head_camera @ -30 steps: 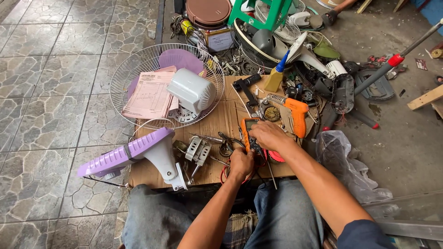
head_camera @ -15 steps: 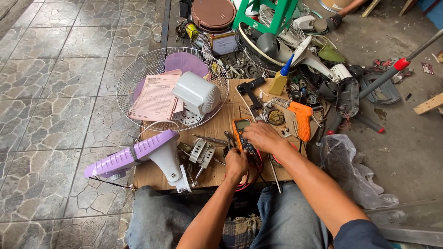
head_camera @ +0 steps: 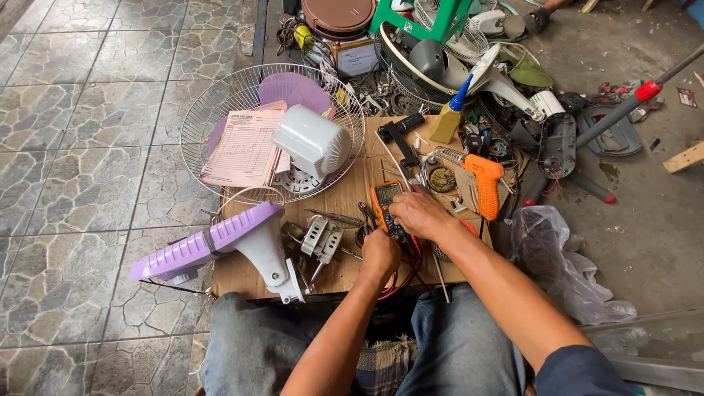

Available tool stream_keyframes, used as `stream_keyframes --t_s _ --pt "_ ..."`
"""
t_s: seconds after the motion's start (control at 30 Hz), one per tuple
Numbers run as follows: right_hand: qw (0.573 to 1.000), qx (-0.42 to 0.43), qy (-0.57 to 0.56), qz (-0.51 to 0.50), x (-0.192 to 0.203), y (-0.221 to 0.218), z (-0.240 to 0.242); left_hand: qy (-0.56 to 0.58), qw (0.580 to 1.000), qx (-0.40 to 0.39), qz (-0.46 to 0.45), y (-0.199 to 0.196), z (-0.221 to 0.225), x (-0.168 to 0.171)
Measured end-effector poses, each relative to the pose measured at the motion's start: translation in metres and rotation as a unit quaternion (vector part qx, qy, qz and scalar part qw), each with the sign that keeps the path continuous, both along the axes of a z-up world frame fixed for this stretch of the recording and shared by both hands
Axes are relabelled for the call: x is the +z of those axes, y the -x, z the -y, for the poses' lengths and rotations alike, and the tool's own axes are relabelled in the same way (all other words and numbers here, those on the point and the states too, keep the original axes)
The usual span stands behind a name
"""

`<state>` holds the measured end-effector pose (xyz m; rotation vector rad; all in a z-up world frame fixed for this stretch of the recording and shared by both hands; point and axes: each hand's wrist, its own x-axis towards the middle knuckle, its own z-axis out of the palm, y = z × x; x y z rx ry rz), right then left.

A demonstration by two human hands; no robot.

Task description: The person tests the electrical components and wiring of a disassembled fan using a digital multimeter.

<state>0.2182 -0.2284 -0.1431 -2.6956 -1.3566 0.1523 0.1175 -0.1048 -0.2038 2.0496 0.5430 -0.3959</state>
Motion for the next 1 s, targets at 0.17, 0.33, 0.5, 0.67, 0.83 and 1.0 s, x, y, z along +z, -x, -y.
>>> stream_keyframes --t_s 0.17,0.33,0.5,0.67,0.83,1.0 --pt "0.992 -0.094 0.045 -0.072 -0.021 -0.008 -0.010 0.002 1.000 -0.003 -0.004 0.008 -0.003 0.022" --pt "0.967 -0.195 0.041 -0.160 0.010 -0.002 -0.026 0.001 1.000 -0.016 -0.008 0.012 -0.004 0.047" --pt "0.925 -0.306 0.074 -0.211 0.039 -0.001 -0.034 -0.007 1.000 -0.021 -0.007 0.016 -0.004 0.054" --pt "0.897 -0.345 0.081 -0.264 0.034 -0.004 -0.040 -0.009 1.000 -0.015 0.000 0.013 -0.003 0.034" --pt "0.880 -0.369 0.033 -0.296 0.050 0.003 -0.043 -0.002 1.000 -0.006 0.007 0.016 -0.004 0.043" --pt "0.874 -0.420 0.014 -0.242 0.133 0.057 -0.074 0.026 1.000 0.000 0.008 0.019 -0.004 0.052"
